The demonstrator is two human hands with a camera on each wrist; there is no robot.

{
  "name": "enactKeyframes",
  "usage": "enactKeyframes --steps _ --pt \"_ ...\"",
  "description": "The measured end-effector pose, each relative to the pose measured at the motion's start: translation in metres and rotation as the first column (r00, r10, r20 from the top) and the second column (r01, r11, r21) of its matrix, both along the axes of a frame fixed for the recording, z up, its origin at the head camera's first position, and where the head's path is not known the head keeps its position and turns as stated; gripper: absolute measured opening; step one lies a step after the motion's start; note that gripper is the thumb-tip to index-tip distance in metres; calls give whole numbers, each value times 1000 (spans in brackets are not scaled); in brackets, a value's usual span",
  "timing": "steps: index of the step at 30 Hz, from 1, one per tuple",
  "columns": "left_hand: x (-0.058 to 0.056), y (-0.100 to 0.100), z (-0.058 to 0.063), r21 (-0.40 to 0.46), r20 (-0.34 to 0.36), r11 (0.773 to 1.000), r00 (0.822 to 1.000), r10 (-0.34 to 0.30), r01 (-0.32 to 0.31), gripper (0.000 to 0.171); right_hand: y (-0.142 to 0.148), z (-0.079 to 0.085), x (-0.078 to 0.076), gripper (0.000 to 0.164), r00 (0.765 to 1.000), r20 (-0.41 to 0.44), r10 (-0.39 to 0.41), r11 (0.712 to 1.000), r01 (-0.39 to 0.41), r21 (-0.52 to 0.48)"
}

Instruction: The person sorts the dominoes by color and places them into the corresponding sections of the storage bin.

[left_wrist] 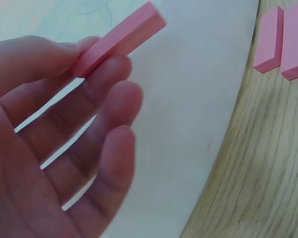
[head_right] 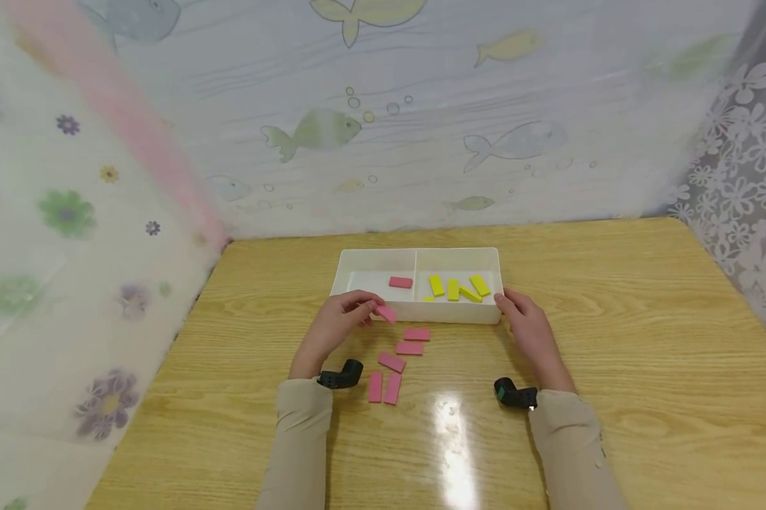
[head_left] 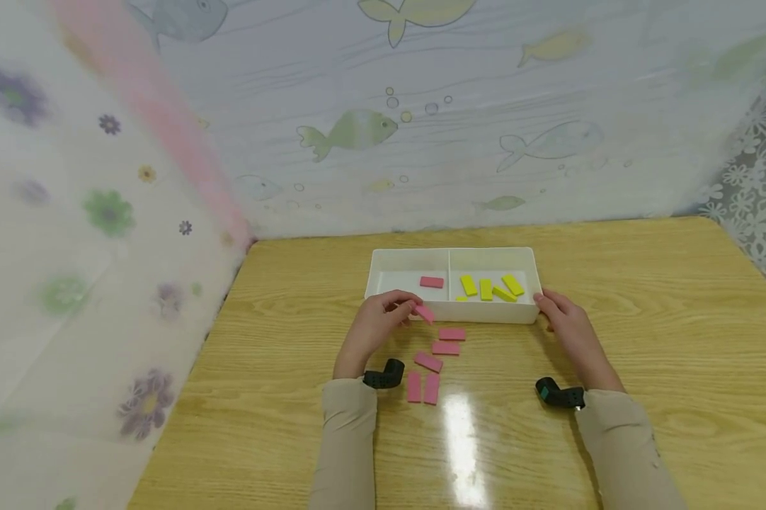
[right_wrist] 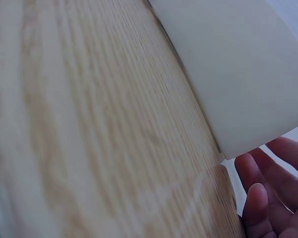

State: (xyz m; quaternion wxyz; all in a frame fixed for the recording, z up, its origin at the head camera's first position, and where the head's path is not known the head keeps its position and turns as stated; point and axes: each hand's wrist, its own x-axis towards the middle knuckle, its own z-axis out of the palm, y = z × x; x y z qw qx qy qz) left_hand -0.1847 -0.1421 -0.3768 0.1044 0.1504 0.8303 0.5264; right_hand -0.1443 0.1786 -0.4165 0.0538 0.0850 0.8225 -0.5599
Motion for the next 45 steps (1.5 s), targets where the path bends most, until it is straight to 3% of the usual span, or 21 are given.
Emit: enactKeyframes --steps 6,12,19,30,45 --pt "-1 -1 0 9 -74 997 994 75 -74 24 1 0 0 75 1000 -3 10 1000 -10 -11" --pt "-2 -1 -1 34 -93 991 987 133 -130 29 2 -1 0 73 1000 -15 17 1000 -17 -5" --pt "-2 0 -3 13 -47 995 994 98 -97 29 3 -1 1 71 999 -27 23 1000 -23 1" --pt "-4 1 -3 75 40 987 990 138 -140 31 1 0 0 72 999 -21 24 1000 -25 -15" --pt "-4 3 -6 81 65 990 991 113 -118 29 1 0 -1 69 998 -47 34 999 -33 5"
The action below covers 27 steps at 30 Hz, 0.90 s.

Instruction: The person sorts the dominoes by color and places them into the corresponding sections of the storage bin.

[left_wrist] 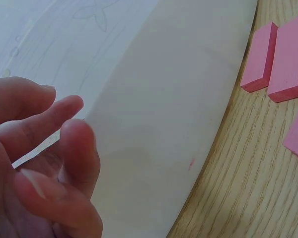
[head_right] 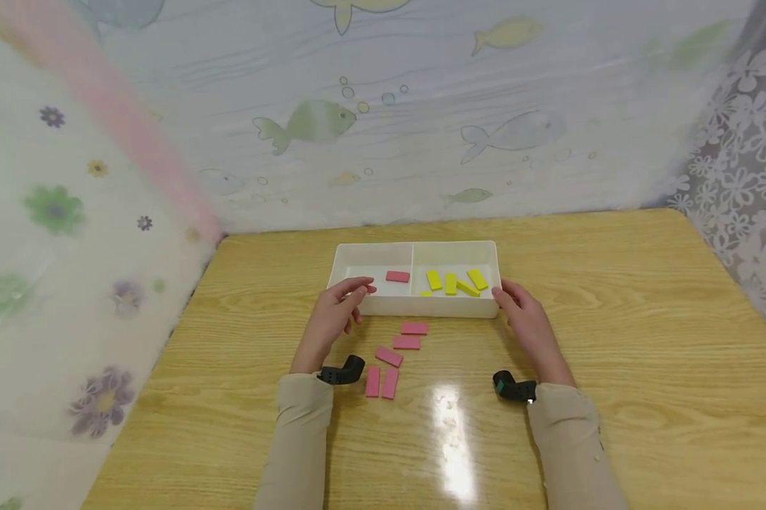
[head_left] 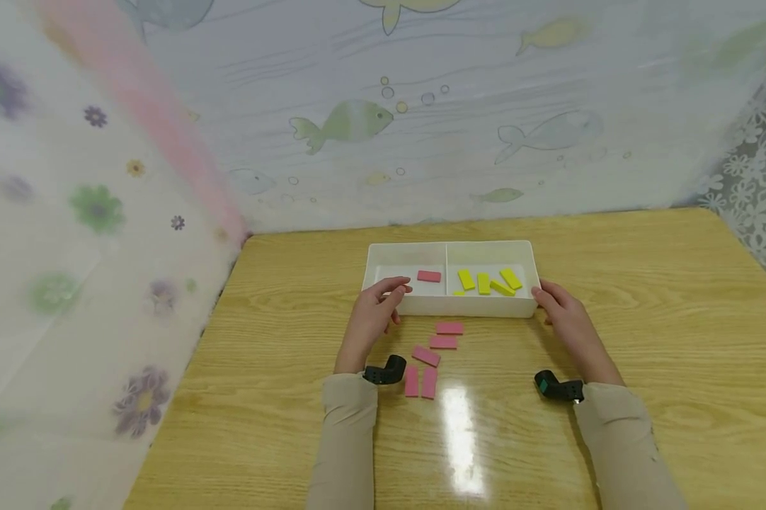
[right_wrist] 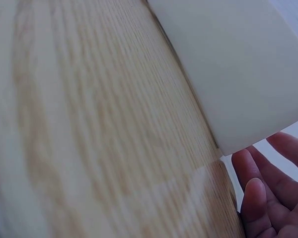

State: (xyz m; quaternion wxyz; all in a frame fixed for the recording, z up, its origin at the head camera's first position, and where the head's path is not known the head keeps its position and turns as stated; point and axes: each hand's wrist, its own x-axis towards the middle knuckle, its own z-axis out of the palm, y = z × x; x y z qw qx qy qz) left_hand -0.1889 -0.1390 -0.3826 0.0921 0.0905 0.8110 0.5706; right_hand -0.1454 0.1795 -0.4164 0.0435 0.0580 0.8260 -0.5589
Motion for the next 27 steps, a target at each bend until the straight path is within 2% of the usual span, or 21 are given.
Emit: enactKeyframes --steps 3,8,11,15,22,27 --pt "2 0 4 2 7 1000 1000 -4 4 28 0 -1 -1 69 1000 -7 1 1000 -1 -5" --pt "13 3 25 4 19 1000 1000 -14 14 26 0 -2 -2 69 1000 -7 6 1000 -6 -13" --pt "15 3 27 -4 8 1000 1000 -20 20 27 0 -3 -2 69 1000 -9 5 1000 -5 -9" --pt "12 2 24 2 13 1000 1000 -19 19 27 0 -3 -2 69 1000 -9 4 1000 -4 -6" --pt "1 -2 2 18 -22 1000 1000 -14 14 27 0 -3 -2 69 1000 -2 -2 1000 2 -4" --pt "1 -2 1 53 -55 998 998 -38 41 36 0 -2 -1 70 1000 1 -5 1000 5 -8"
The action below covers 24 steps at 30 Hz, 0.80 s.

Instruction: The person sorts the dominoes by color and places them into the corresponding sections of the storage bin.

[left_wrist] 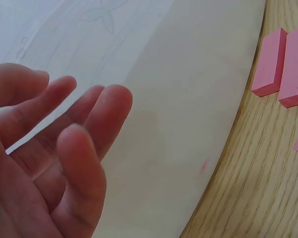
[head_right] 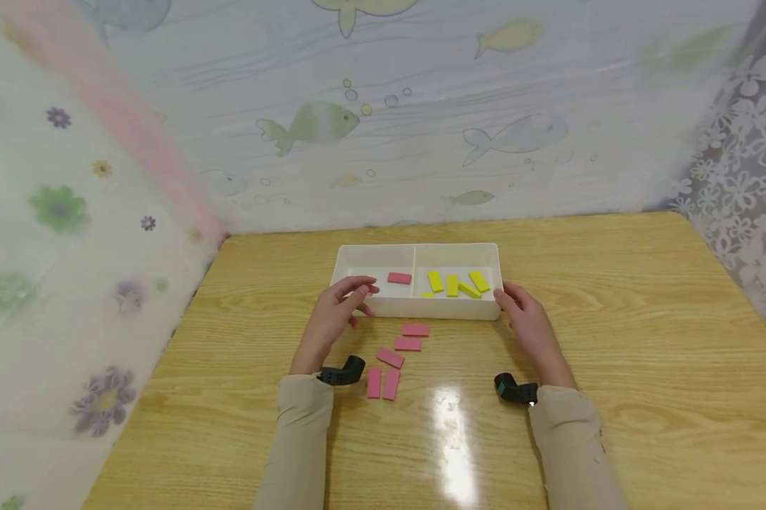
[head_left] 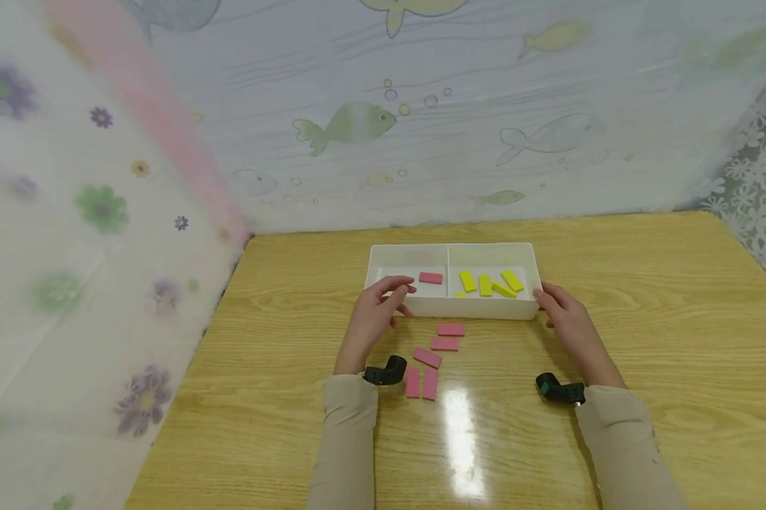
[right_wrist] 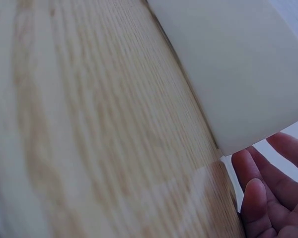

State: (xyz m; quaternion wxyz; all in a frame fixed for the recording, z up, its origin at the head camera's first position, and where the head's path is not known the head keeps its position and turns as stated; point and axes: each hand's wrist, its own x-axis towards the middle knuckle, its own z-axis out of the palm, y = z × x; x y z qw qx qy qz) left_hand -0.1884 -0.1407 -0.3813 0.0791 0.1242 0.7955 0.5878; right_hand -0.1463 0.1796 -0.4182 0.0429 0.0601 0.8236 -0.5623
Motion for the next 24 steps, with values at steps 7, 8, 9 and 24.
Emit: enactKeyframes --steps 7,8,9,24 --pt "0 2 2 11 -4 997 997 -81 81 35 -1 -1 0 70 1000 8 -10 1000 10 -7" --pt "0 2 2 10 -2 995 995 -96 96 35 -2 -1 0 70 1000 8 -12 1000 12 -6" --pt "1 3 2 8 1 994 994 -108 108 34 -2 -1 0 70 1000 7 -13 1000 13 -8" --pt "4 6 3 -174 22 954 969 -246 246 32 -1 -1 -1 71 1000 6 -5 1000 5 -9"
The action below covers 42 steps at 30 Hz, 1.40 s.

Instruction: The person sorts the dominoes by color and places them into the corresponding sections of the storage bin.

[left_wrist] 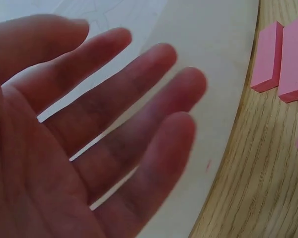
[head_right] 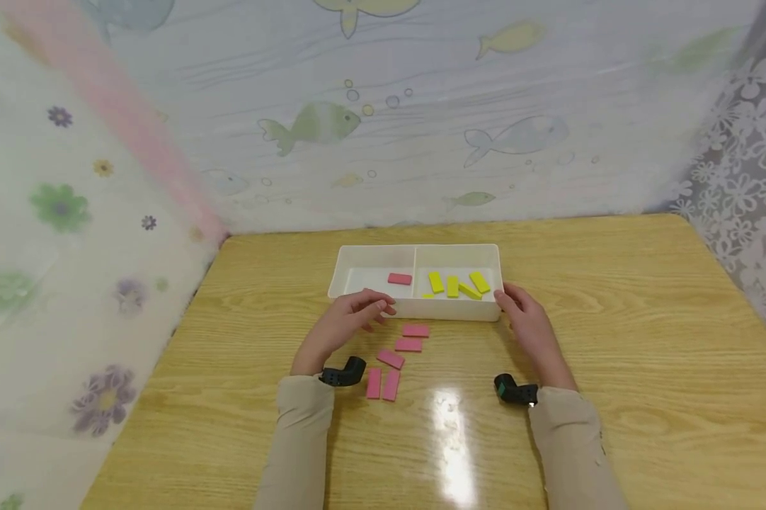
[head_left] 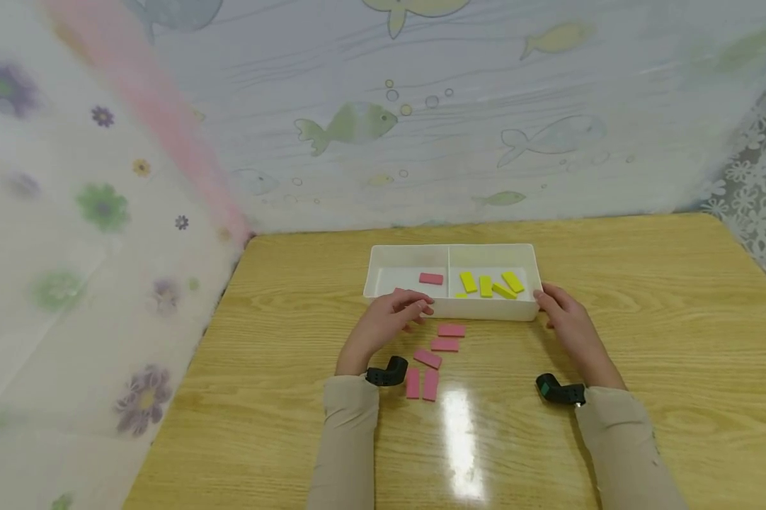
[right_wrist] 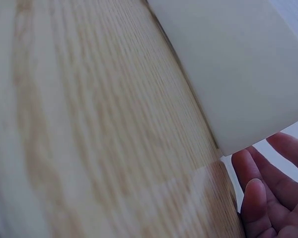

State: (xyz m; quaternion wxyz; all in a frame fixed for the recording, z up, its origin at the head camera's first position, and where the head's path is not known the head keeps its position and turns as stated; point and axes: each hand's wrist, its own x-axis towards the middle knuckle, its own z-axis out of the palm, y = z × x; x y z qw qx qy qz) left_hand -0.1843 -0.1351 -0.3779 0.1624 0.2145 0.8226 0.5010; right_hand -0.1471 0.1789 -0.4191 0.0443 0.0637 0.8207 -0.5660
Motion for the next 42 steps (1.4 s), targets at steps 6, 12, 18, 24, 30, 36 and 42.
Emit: enactKeyframes --steps 6,12,18,24,30,36,42 --pt "4 5 -4 -136 40 990 998 -38 43 33 2 2 1 72 1000 11 7 1000 -7 30" --pt "6 12 -8 -215 1 973 996 -85 83 29 5 5 2 72 1000 9 13 999 -14 39" --pt "8 16 -11 -251 -17 964 996 -90 83 33 3 5 2 73 1000 13 12 999 -13 31" --pt "5 22 -12 -233 -23 970 996 -81 74 32 4 7 1 73 1000 19 5 1000 -6 21" --pt "4 28 -17 -149 66 986 996 -65 74 29 3 4 -2 72 1000 -4 7 1000 -7 23" --pt "6 35 -23 -189 35 979 997 -74 79 30 1 1 -1 72 1000 9 5 1000 -5 13" --pt "10 44 -19 -328 -74 938 986 -147 115 41 0 1 1 71 1000 6 -2 1000 2 7"
